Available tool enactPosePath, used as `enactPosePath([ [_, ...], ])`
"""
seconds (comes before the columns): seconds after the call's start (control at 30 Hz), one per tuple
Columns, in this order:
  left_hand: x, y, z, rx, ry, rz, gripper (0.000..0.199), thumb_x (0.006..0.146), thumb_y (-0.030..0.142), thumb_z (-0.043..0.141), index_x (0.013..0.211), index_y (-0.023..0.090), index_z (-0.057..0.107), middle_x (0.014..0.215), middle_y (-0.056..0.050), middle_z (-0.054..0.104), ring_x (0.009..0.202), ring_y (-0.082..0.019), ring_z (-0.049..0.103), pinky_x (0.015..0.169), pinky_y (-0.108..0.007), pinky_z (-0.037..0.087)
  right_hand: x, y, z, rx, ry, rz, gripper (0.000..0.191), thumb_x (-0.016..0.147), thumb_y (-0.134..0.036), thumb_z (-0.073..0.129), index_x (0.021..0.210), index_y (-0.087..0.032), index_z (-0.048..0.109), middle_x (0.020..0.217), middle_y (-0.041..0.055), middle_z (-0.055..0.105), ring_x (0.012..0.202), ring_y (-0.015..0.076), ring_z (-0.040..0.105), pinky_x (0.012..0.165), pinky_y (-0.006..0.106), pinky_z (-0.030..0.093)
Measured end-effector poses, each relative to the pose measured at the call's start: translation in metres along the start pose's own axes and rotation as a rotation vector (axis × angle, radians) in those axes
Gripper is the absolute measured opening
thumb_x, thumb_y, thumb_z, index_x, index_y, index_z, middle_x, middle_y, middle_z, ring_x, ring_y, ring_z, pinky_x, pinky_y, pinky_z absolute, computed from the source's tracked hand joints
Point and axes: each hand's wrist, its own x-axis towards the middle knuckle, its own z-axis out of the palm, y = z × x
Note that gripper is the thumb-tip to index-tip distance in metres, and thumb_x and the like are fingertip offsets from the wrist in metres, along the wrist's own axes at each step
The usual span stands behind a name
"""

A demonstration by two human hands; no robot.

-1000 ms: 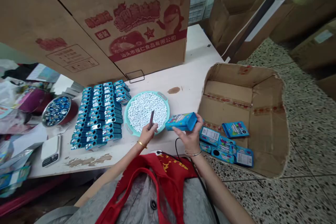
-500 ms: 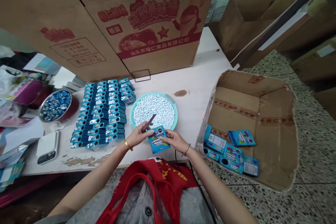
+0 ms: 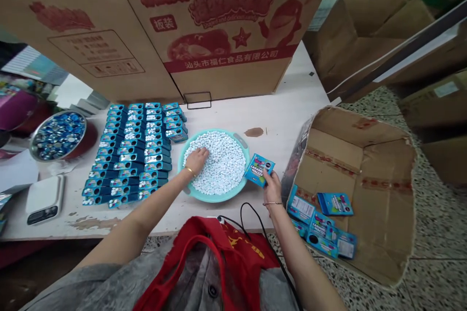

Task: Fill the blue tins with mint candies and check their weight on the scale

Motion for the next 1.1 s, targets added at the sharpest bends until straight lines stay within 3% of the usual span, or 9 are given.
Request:
enactPosePath([
  [0.1,-0.009,0.020,0.032,-0.010,-0.022,-0.030,0.026,0.086,0.008,0.043,0.106,0.018,0.056,0.116,-0.012,0.055,0.110,-0.025,0.049,0.093,-0.037,0.041,0.023,0.000,-0.028,-0.011,0.113,-0.045,0.038,0.061,-0.043,0.074,0.086,-0.018,0.060,0.081,-0.0028,0.069,0.073,0.0150,0.065,0.066,0.028,0.053],
  [0.2,-0.022,0.034,0.047,-0.037,-0.012,-0.092,0.036,0.080,0.006,0.047,0.114,0.018,0.053,0.122,-0.012,0.052,0.113,-0.025,0.049,0.096,-0.036,0.041,0.041,-0.007,-0.052,-0.031,0.144,-0.046,0.037,0.061,-0.044,0.073,0.083,-0.019,0.058,0.076,-0.0043,0.066,0.070,0.0148,0.064,0.062,0.027,0.052],
  [0.4,-0.035,0.047,0.051,-0.138,0.014,-0.115,0.040,0.077,0.007,0.051,0.115,0.015,0.052,0.117,-0.012,0.055,0.110,-0.023,0.053,0.099,-0.035,0.042,0.048,-0.048,-0.087,-0.102,-0.011,-0.008,0.040,0.060,-0.046,0.076,0.086,-0.019,0.061,0.080,-0.0003,0.069,0.073,0.0170,0.066,0.069,0.032,0.054],
  [0.5,-0.036,0.042,0.050,-0.193,0.038,-0.091,0.036,0.077,0.008,0.050,0.113,0.014,0.052,0.112,-0.012,0.056,0.106,-0.022,0.055,0.096,-0.035,0.045,0.040,-0.066,-0.093,-0.163,-0.119,-0.014,0.042,0.062,-0.047,0.077,0.090,-0.020,0.061,0.085,0.0024,0.070,0.077,0.0194,0.067,0.074,0.038,0.055],
  [0.67,-0.044,0.024,0.032,-0.279,0.064,0.001,0.030,0.081,0.012,0.050,0.111,0.015,0.051,0.108,-0.009,0.056,0.102,-0.020,0.055,0.092,-0.034,0.046,0.017,-0.063,-0.055,-0.300,-0.250,-0.128,0.047,0.065,-0.043,0.077,0.103,-0.024,0.058,0.102,0.0038,0.068,0.090,0.0199,0.065,0.084,0.039,0.053],
  [0.77,-0.051,0.014,0.008,-0.316,0.058,0.073,0.027,0.082,0.017,0.054,0.109,0.015,0.053,0.106,-0.009,0.058,0.098,-0.019,0.057,0.089,-0.034,0.047,0.006,-0.052,-0.021,-0.406,-0.308,-0.220,0.048,0.063,-0.038,0.080,0.104,-0.022,0.059,0.102,0.0046,0.066,0.092,0.0214,0.062,0.089,0.042,0.050],
  [0.83,-0.055,0.012,-0.012,-0.332,0.051,0.120,0.026,0.084,0.022,0.055,0.109,0.015,0.054,0.103,-0.008,0.060,0.093,-0.019,0.057,0.085,-0.033,0.047,0.003,-0.047,-0.003,-0.568,-0.350,-0.373,0.045,0.068,-0.036,0.076,0.107,-0.021,0.059,0.104,0.0066,0.065,0.094,0.0233,0.060,0.091,0.044,0.048],
  [0.97,-0.061,0.018,-0.055,-0.342,0.039,0.203,0.024,0.087,0.026,0.054,0.109,0.017,0.055,0.101,-0.007,0.061,0.091,-0.018,0.057,0.083,-0.032,0.046,0.008,-0.044,0.019,-0.947,-0.432,-0.802,0.036,0.084,-0.035,0.059,0.116,-0.020,0.055,0.107,0.0111,0.062,0.099,0.0264,0.058,0.087,0.046,0.050],
  [1.1,-0.061,0.037,-0.090,-0.248,-0.004,0.320,0.023,0.090,0.028,0.050,0.110,0.015,0.054,0.101,-0.009,0.061,0.093,-0.018,0.057,0.084,-0.032,0.046,0.013,-0.040,0.035,-0.991,-0.531,-0.877,0.032,0.084,-0.026,0.056,0.115,-0.021,0.055,0.105,0.0104,0.062,0.099,0.0273,0.057,0.087,0.047,0.049],
])
